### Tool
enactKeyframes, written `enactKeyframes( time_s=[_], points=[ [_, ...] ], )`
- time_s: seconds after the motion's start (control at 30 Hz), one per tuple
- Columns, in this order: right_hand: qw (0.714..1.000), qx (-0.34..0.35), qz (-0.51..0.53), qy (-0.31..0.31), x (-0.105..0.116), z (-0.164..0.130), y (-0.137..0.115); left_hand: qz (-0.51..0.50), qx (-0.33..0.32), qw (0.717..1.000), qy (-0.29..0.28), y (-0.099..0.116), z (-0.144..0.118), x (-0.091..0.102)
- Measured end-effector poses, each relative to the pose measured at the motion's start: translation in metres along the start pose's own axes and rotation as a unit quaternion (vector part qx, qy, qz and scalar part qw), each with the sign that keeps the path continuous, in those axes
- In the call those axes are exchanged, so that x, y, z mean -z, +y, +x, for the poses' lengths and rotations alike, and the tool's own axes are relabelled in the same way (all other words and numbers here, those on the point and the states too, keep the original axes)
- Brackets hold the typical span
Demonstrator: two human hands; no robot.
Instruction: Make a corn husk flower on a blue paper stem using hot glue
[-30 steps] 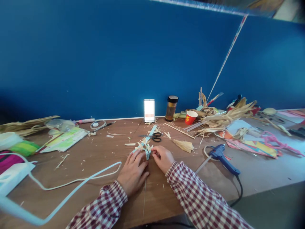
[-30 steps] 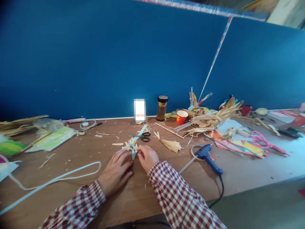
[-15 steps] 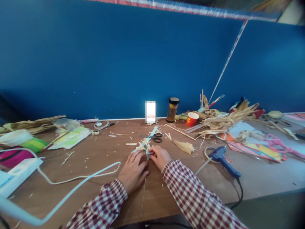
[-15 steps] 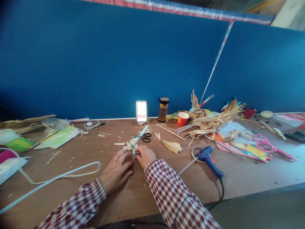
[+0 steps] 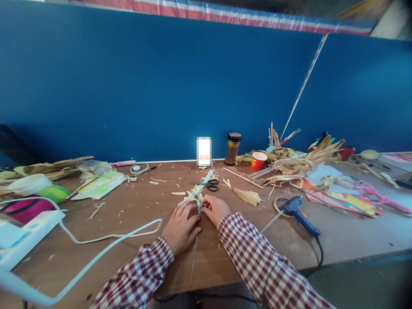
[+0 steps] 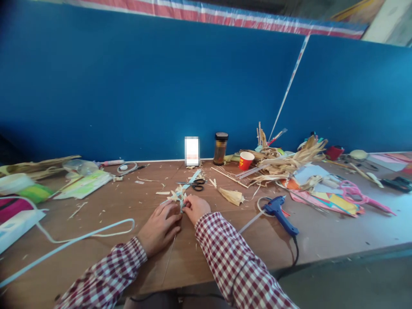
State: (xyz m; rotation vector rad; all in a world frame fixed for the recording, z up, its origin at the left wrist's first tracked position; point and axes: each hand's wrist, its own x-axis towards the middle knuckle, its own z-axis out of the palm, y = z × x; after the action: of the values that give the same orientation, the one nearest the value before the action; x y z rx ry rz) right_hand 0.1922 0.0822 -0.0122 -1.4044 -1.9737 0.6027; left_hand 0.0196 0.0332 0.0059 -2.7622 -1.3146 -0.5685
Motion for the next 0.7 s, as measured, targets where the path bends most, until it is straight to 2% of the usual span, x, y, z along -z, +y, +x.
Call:
enactKeyframes(
  time_s=[0.1,0.2,0.33,0.7],
  points=[
    [1.000,0.002,-0.009,0.011,-0.0001,-0.0007,-0.0004,-0.006,-0.007,1.000,0.005,-0.0013,-0.0008,-0.0015],
    [0.999,-0.003,0.036,0.003,0.0016,-0.0008,0.0009,-0.008,-0.008,1.000,0.009,-0.0028,-0.0021,-0.0034],
    [0.996,-0.027,0.078,0.029,0.0023,0.0000,0.0033,-0.013,-0.007,1.000,0.025,-0.0032,-0.0034,-0.0046],
    [0.999,-0.027,0.001,0.027,-0.0022,0.0035,0.0026,-0.012,-0.010,1.000,0.023,-0.0023,-0.0032,-0.0035]
  ],
)
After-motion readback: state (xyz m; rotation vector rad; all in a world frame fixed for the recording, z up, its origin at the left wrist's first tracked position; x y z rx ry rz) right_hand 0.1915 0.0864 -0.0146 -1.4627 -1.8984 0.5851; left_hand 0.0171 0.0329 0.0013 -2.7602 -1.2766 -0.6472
